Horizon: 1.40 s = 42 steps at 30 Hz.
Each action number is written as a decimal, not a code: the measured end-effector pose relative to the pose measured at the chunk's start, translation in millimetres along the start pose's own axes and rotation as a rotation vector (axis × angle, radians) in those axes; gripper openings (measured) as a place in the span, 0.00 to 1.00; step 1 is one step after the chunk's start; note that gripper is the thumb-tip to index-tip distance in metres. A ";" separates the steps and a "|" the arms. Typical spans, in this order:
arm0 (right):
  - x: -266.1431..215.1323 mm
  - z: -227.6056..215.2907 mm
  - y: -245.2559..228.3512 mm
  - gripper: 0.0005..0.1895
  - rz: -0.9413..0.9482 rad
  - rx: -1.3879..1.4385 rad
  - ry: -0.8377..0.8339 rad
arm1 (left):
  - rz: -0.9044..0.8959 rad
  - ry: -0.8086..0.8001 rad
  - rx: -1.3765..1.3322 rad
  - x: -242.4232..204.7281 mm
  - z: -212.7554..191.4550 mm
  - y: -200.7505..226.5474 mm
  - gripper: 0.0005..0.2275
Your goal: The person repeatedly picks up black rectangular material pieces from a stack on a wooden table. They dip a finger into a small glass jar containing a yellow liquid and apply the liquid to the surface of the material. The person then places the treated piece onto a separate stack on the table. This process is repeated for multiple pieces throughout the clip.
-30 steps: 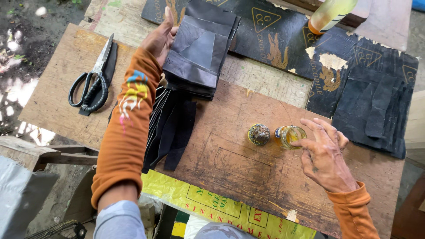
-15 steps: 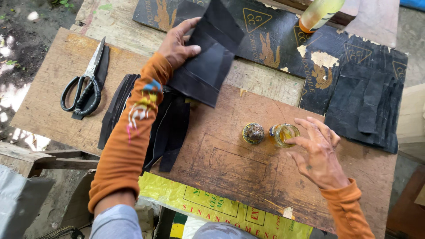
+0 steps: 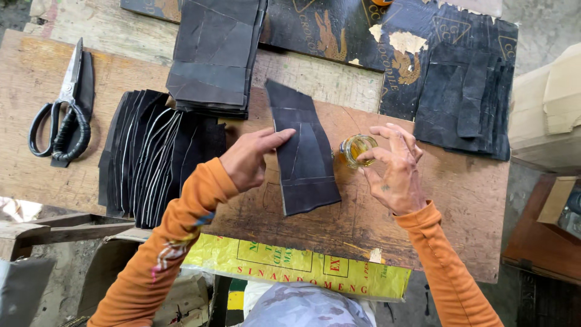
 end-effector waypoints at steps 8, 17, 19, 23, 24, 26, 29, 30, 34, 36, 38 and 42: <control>-6.2 6.1 7.4 0.13 0.014 0.032 0.034 | 0.253 0.432 0.651 6.6 0.9 32.9 0.17; -17.7 -7.5 -30.4 0.20 -0.030 0.274 0.393 | -0.297 0.498 -0.620 -35.3 6.7 74.0 0.19; -26.4 -3.2 -47.9 0.22 0.129 0.807 0.489 | -0.346 0.529 -0.955 -38.9 35.6 81.8 0.19; -35.4 12.3 -75.8 0.30 0.268 1.241 0.511 | -0.541 0.384 -1.306 -33.1 95.5 95.1 0.18; -36.2 12.5 -79.0 0.30 0.243 1.218 0.532 | -0.540 0.355 -1.288 -31.8 102.6 97.3 0.18; -37.7 12.6 -83.5 0.31 0.196 1.179 0.571 | -0.547 0.303 -1.377 -33.2 108.3 99.6 0.18; -43.2 10.9 -84.1 0.30 0.192 1.154 0.585 | -0.560 0.232 -1.443 -37.1 112.9 100.6 0.15; -45.3 11.9 -82.2 0.29 0.186 1.152 0.594 | -0.563 0.206 -1.458 -38.7 116.2 101.2 0.14; -52.5 16.7 -62.9 0.18 0.206 1.024 0.631 | -0.565 0.162 -1.489 -42.1 124.3 102.8 0.13; -56.9 18.7 -55.6 0.17 0.233 0.969 0.642 | -0.592 0.163 -1.497 -43.7 124.6 106.1 0.13; -59.0 19.7 -52.9 0.21 0.251 0.976 0.644 | -0.584 0.166 -1.476 -42.7 124.0 106.9 0.13; -57.0 18.1 -54.5 0.21 0.205 0.959 0.605 | -0.549 0.176 -1.399 -42.5 123.6 105.8 0.14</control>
Point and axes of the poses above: each hand's wrist, its own x-axis towards the middle knuckle, its own z-axis out of the palm, y = z × x, the point moved 1 cm from there along x, towards the middle knuckle, and after that the axes turned 12 degrees about x, right-handed, at the moved point
